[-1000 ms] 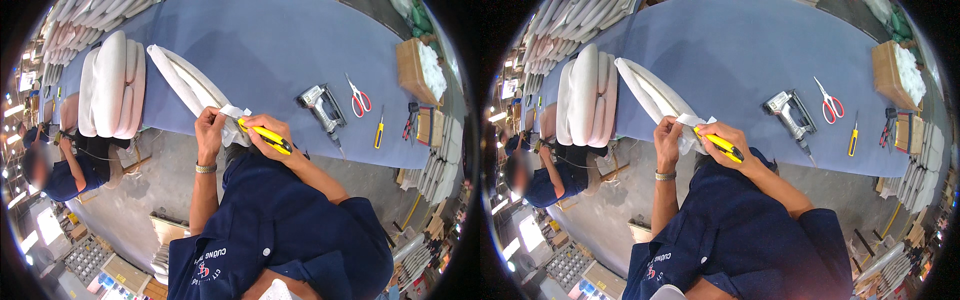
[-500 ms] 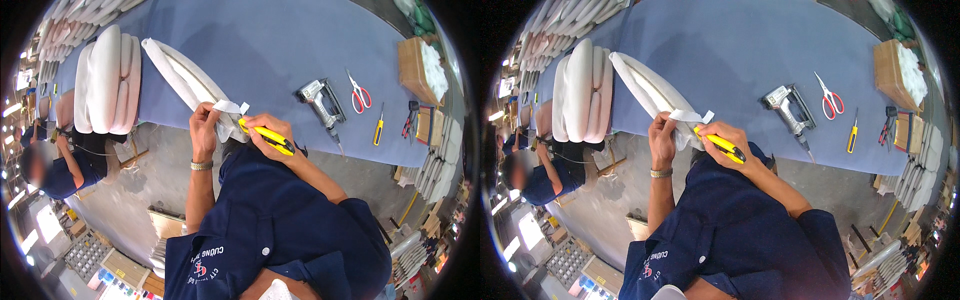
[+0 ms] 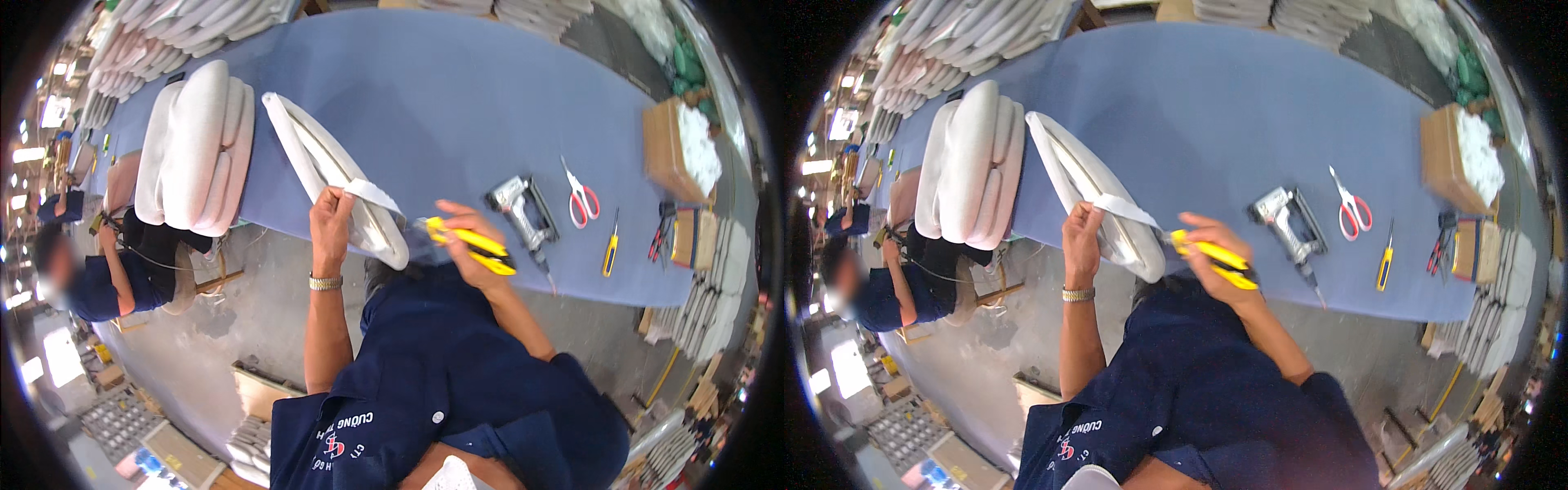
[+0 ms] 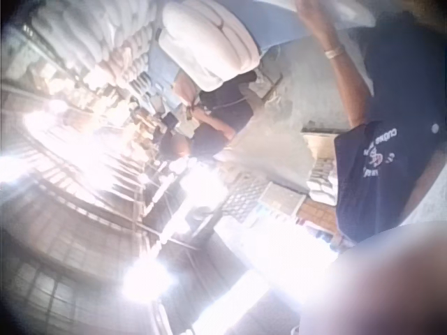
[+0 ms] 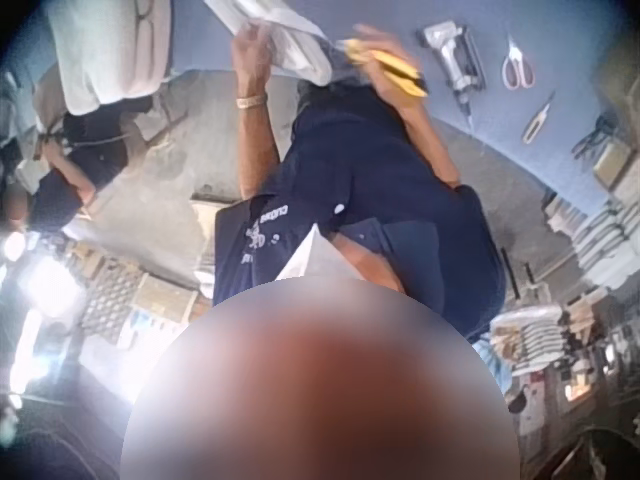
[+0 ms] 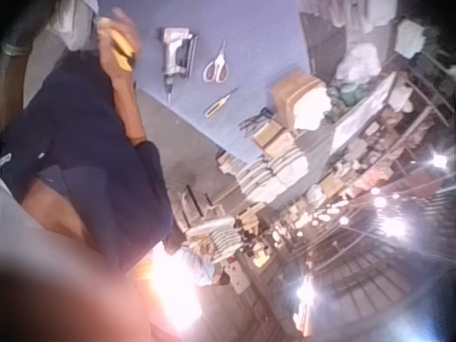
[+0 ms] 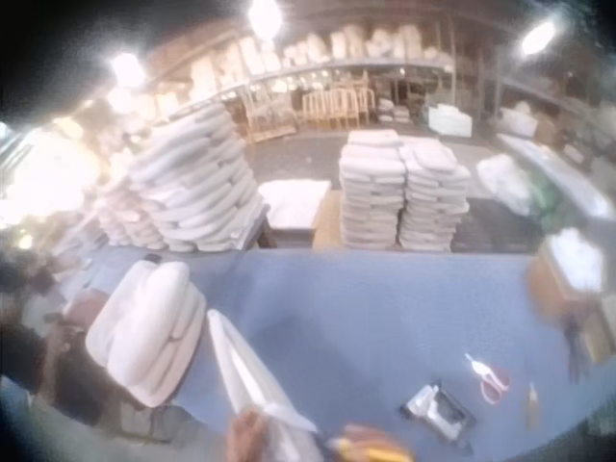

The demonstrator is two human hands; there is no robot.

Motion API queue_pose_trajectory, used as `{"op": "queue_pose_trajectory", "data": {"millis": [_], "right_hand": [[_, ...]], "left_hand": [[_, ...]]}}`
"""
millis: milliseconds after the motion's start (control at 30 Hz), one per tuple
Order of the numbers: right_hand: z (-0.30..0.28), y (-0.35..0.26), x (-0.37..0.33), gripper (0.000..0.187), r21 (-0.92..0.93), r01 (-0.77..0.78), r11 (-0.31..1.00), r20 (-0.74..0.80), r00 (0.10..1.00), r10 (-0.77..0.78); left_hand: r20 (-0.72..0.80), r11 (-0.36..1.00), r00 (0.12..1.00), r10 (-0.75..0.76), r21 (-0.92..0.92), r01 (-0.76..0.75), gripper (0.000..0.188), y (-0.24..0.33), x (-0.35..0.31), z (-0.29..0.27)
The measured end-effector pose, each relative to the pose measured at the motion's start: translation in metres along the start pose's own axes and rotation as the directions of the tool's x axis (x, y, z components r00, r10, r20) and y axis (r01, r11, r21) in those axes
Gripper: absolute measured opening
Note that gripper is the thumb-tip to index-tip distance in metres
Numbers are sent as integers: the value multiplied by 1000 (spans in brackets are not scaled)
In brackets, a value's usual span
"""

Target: The person assembles a cushion cover over a foam insert at a workbench. They use a utility knife to trim excess fabric, a staple gun to secure the cover, and scissors to cut threads. The person repeatedly folds, aligns, and staples the fabric around the foam, then stacks the finished cushion with others.

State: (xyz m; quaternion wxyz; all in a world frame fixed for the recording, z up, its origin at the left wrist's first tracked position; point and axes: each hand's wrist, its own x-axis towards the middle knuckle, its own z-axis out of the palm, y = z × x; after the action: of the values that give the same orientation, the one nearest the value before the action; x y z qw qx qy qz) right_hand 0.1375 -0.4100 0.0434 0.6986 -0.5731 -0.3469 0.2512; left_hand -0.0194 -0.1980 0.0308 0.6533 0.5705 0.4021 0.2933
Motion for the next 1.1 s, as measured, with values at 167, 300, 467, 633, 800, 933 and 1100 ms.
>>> {"op": "queue_pose_trajectory", "data": {"millis": [167,300,467,633,800,933,1100], "right_hand": [[-164,44,12,36,-637,-418,648,-354,905,236],[-261,49,-9,41,-841,-527,121,-476,828,295],[-281,61,-7,44,-893,-366,262,-377,926,10],[-162,120,37,39,-604,-297,739,-148,954,262],[49,133,38,45,-625,2,780,366,884,290],[132,133,8,45,-699,219,681,458,868,191],[148,148,-10,27,-789,294,539,441,883,164]], "left_hand": [[-80,999,996,30,-20,-31,15,-11,-7,-11],[-257,990,966,25,-125,-59,14,-33,-16,-36],[-559,953,828,-41,-271,-135,18,-95,-30,-97],[-588,930,764,-265,-366,41,19,-176,-26,-161],[-715,950,684,-148,89,299,21,-172,-18,-155],[-597,972,778,-196,-13,234,20,-163,-46,-169],[-426,988,897,-118,42,150,19,-186,-117,-187]]}}
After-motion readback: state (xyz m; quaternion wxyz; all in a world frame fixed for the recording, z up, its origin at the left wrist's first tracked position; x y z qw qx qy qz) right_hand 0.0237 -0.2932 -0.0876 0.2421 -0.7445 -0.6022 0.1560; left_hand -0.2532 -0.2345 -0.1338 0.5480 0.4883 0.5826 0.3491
